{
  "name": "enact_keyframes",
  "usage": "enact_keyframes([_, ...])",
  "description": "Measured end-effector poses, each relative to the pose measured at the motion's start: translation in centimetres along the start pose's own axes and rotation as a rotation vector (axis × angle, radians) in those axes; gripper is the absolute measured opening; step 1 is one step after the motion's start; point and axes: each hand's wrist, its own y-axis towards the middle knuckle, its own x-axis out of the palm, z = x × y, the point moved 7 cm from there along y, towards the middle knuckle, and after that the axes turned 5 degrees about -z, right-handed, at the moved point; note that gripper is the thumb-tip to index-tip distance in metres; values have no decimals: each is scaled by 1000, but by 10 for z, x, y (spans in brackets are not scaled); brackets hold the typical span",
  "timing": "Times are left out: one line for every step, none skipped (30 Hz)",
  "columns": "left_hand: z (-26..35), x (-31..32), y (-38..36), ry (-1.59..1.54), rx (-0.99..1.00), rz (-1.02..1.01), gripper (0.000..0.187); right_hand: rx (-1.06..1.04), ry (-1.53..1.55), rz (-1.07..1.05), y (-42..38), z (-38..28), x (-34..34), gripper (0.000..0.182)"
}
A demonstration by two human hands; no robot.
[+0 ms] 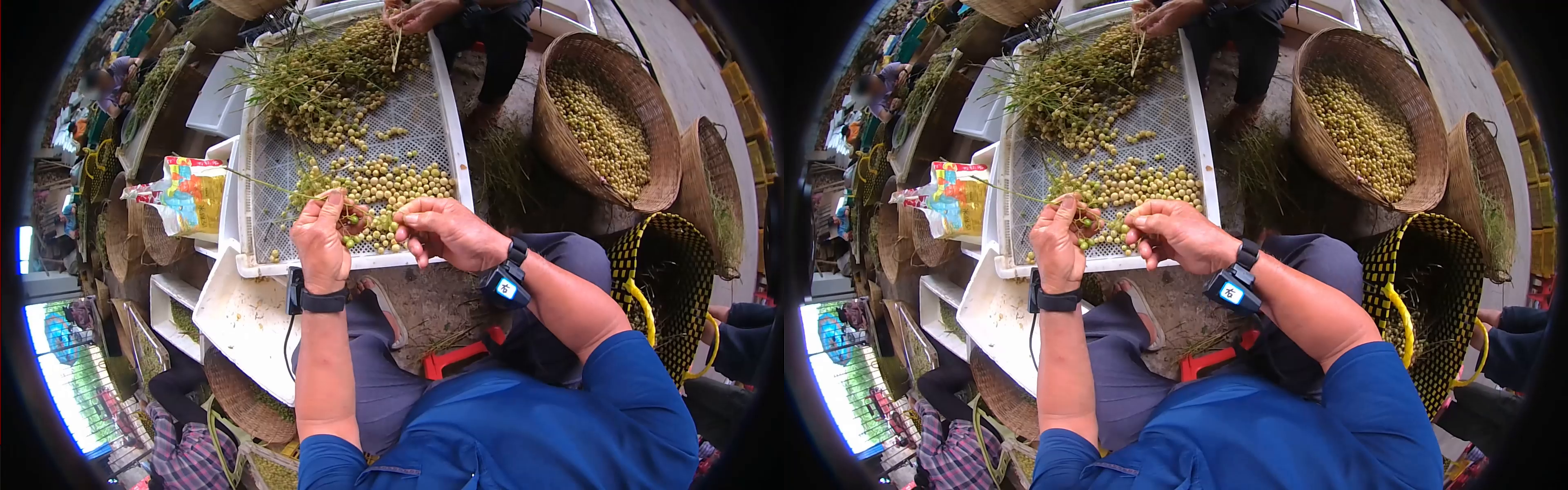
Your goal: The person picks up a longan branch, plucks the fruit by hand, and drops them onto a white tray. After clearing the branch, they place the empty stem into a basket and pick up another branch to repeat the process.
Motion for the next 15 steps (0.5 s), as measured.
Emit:
enact_keyframes([0, 3, -2, -5, -1, 1, 16, 7, 56, 40, -1, -2, 0, 18])
enact_keyframes([0, 4, -2, -5, -2, -1, 16, 12, 111, 82, -1, -3, -2, 18])
enact_keyframes([0, 6, -3, -14, 4, -14, 16, 7, 117, 94, 0, -1, -6, 19])
enact_keyframes([0, 7, -2, -24, 11, -27, 15, 5, 118, 96, 1, 0, -8, 19])
enact_keyframes([2, 5, -2, -24, 12, -31, 15, 5, 118, 75, 3, 0, -8, 19])
enact_keyframes([5, 4, -1, 48, 4, -73, 15, 6, 116, 53, 4, 0, -8, 20])
enact_keyframes([7, 4, -1, 119, -3, -113, 14, 4, 114, 53, 5, -1, -9, 20])
enact_keyframes([7, 4, -3, 118, 0, -113, 14, -29, 132, 19, 6, -4, -9, 20])
enact_keyframes([5, 10, -6, 175, -42, -169, 14, -61, 150, -14, 6, -6, -8, 21])
enact_keyframes([2, 15, -9, 232, -84, -224, 14, -60, 149, -14, 6, -7, -9, 21])
enact_keyframes([-4, 18, -11, 212, -113, -265, 17, -49, 155, -40, 6, -8, -7, 22])
enact_keyframes([-5, 24, -15, 211, -113, -263, 17, -37, 161, -66, 6, -8, -4, 23])
enact_keyframes([-4, 34, -19, 224, -118, -293, 19, 3, 173, -95, 3, -10, 2, 22])
enact_keyframes([-4, 40, -22, 238, -123, -324, 21, 3, 173, -95, 2, -9, 1, 22])
enact_keyframes([-7, 42, -24, 208, -168, -387, 22, 30, 144, -119, 1, -5, 3, 22])
